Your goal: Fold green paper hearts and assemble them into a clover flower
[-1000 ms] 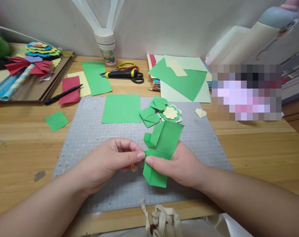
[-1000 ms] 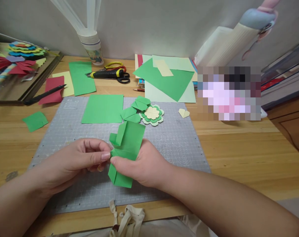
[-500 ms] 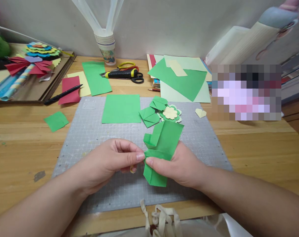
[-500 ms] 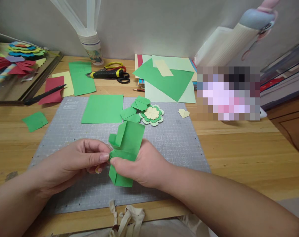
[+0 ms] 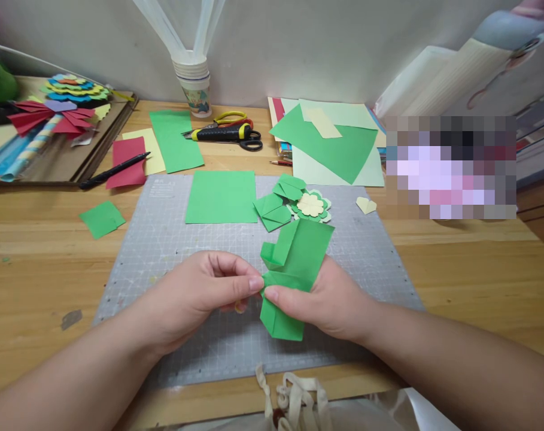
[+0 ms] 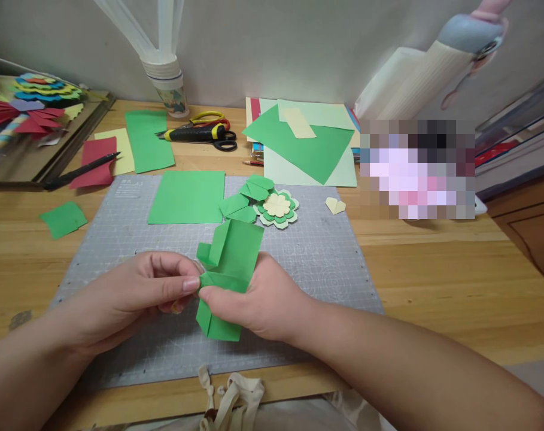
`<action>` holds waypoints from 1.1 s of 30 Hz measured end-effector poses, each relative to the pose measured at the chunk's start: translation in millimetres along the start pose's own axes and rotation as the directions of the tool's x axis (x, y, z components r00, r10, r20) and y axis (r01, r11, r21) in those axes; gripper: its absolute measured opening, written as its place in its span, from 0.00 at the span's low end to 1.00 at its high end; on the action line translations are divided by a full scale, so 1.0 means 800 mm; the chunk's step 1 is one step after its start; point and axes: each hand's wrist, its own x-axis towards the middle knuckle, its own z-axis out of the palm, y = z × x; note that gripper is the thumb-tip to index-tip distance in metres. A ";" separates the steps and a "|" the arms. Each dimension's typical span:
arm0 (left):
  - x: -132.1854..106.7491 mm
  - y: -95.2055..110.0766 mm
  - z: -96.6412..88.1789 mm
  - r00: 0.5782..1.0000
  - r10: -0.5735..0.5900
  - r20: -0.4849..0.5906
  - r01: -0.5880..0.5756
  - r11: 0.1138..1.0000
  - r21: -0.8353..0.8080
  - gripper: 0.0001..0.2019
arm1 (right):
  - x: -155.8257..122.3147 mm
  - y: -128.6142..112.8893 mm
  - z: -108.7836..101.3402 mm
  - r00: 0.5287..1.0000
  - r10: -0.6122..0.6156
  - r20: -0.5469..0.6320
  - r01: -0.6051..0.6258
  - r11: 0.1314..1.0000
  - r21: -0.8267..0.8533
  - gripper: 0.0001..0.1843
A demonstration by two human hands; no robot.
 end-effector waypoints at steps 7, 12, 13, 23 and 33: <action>0.001 0.000 0.006 0.992 0.112 -0.057 -0.102 0.983 0.150 0.09 | 0.000 -0.003 -0.001 1.000 -0.021 0.016 0.021 1.000 -0.005 0.04; -0.001 -0.001 0.013 0.946 0.285 -0.152 -0.242 0.936 0.255 0.09 | 0.000 0.004 -0.002 0.998 0.064 0.020 -0.065 0.994 0.088 0.03; -0.001 -0.002 0.014 0.942 0.305 -0.141 -0.260 0.928 0.268 0.08 | 0.000 0.005 -0.003 0.997 0.075 0.031 -0.078 0.990 0.118 0.04; -0.003 0.001 0.012 0.941 0.336 0.033 -0.326 0.881 0.342 0.12 | 0.001 0.009 -0.007 0.993 0.083 0.086 -0.101 0.969 0.225 0.08; -0.013 0.001 0.014 0.955 0.285 0.079 -0.292 0.868 0.403 0.15 | 0.001 0.004 -0.008 0.995 0.074 0.071 -0.086 0.982 0.170 0.11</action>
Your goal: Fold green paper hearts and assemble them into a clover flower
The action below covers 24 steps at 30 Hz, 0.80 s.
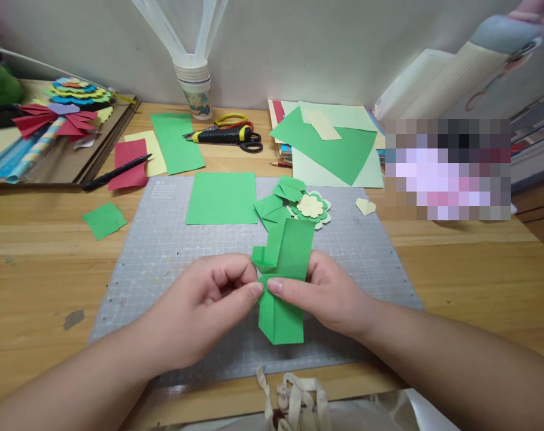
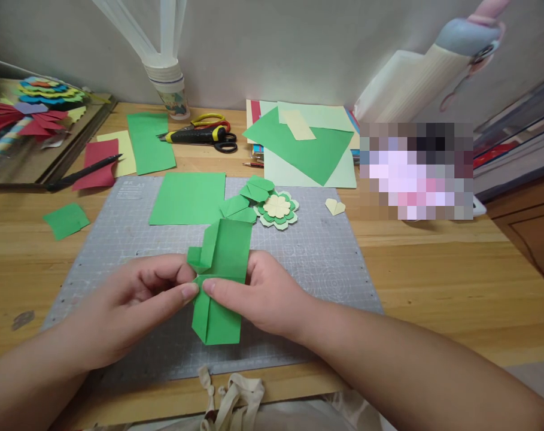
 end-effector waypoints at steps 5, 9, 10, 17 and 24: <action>0.004 -0.002 0.002 1.000 -0.016 0.013 0.016 0.999 -0.043 0.14 | 0.001 -0.001 0.001 1.000 -0.016 0.011 0.016 1.000 -0.012 0.08; 0.010 -0.004 0.003 0.999 -0.028 -0.047 0.019 0.984 -0.174 0.07 | 0.001 0.001 0.001 1.000 0.000 -0.015 0.000 1.000 -0.020 0.07; 0.011 -0.005 0.003 0.996 -0.031 -0.083 0.014 0.980 -0.199 0.06 | 0.000 0.001 0.001 1.000 0.023 -0.020 -0.024 0.999 -0.029 0.08; 0.013 -0.004 0.005 0.983 -0.085 -0.163 0.054 0.981 -0.187 0.10 | -0.002 -0.001 0.004 0.996 0.044 -0.083 -0.053 0.992 -0.115 0.11; 0.014 -0.005 0.008 0.984 -0.082 -0.158 0.052 0.982 -0.184 0.09 | -0.002 0.000 0.005 0.990 0.093 -0.107 -0.102 0.992 -0.079 0.13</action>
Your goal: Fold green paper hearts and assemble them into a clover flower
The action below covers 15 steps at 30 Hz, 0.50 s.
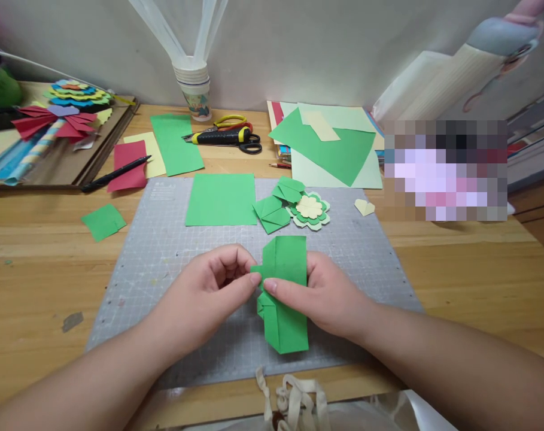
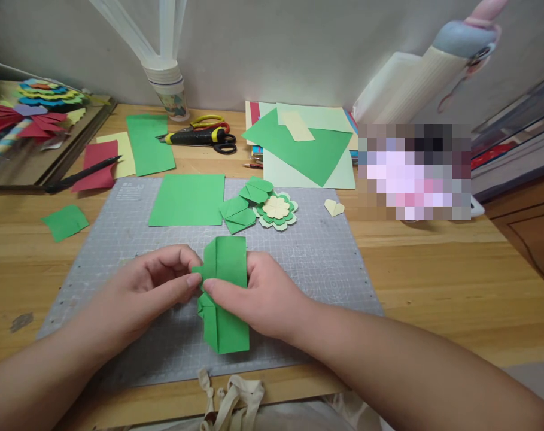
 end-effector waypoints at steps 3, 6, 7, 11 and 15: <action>0.000 0.001 0.000 1.000 -0.006 -0.007 0.006 1.000 0.001 0.10 | 0.001 -0.002 0.000 1.000 0.028 -0.002 -0.028 1.000 -0.005 0.13; -0.001 0.003 -0.001 0.999 -0.029 -0.031 0.029 0.999 -0.016 0.09 | 0.002 -0.004 0.001 0.999 0.032 -0.007 -0.032 0.999 -0.011 0.12; -0.001 0.003 -0.002 0.998 -0.038 -0.039 0.037 0.999 -0.027 0.09 | 0.002 -0.005 0.001 0.999 0.030 -0.010 -0.030 0.999 -0.016 0.11; -0.001 0.002 -0.010 0.994 -0.107 -0.036 0.103 0.990 -0.101 0.12 | 0.001 -0.005 0.000 0.999 0.020 -0.035 -0.021 0.999 -0.044 0.10; 0.002 0.000 -0.018 0.976 -0.211 0.060 0.219 0.957 -0.192 0.15 | 0.000 -0.004 -0.001 0.999 0.011 -0.032 -0.012 0.999 -0.039 0.10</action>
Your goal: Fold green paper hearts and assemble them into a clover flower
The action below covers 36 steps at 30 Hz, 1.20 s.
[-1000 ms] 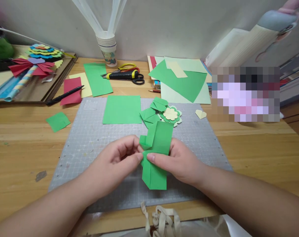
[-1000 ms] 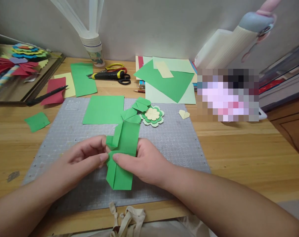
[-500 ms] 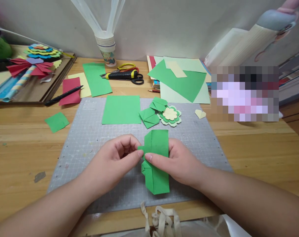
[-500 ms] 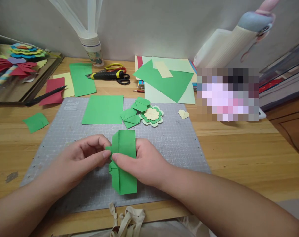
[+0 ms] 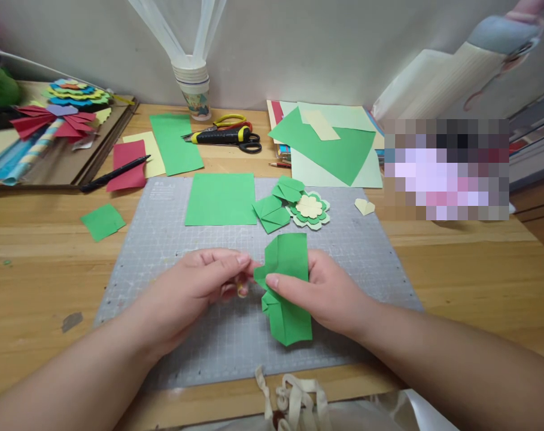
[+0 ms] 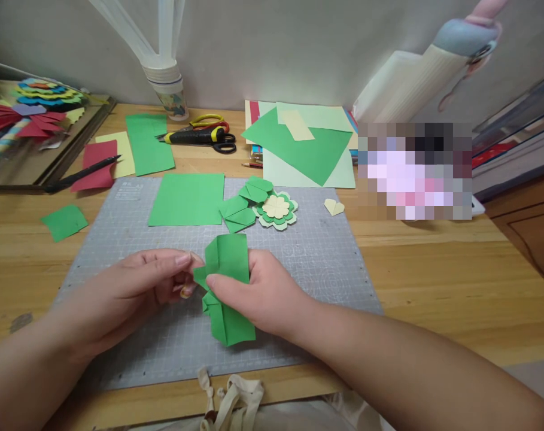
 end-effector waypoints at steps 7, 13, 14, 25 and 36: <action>-0.001 0.002 -0.004 0.982 -0.100 0.160 0.113 0.991 -0.077 0.17 | 0.000 -0.003 0.000 0.998 0.005 0.056 -0.009 0.997 0.082 0.11; -0.001 0.002 -0.005 0.990 -0.112 0.085 0.118 0.991 -0.065 0.14 | 0.002 -0.002 0.001 0.996 -0.032 0.079 0.023 0.993 0.119 0.10; -0.001 0.002 -0.005 0.991 -0.110 0.075 0.114 0.992 -0.049 0.13 | 0.001 -0.002 0.002 0.996 -0.032 0.080 0.022 0.992 0.122 0.09; 0.000 0.005 -0.006 0.995 -0.082 0.062 0.081 0.996 0.026 0.12 | -0.001 -0.001 0.002 0.995 -0.042 0.087 0.034 0.995 0.090 0.05; 0.001 0.005 -0.009 0.997 -0.050 0.058 0.046 0.997 0.062 0.11 | -0.001 0.001 0.001 0.996 -0.024 0.081 0.020 0.998 0.055 0.07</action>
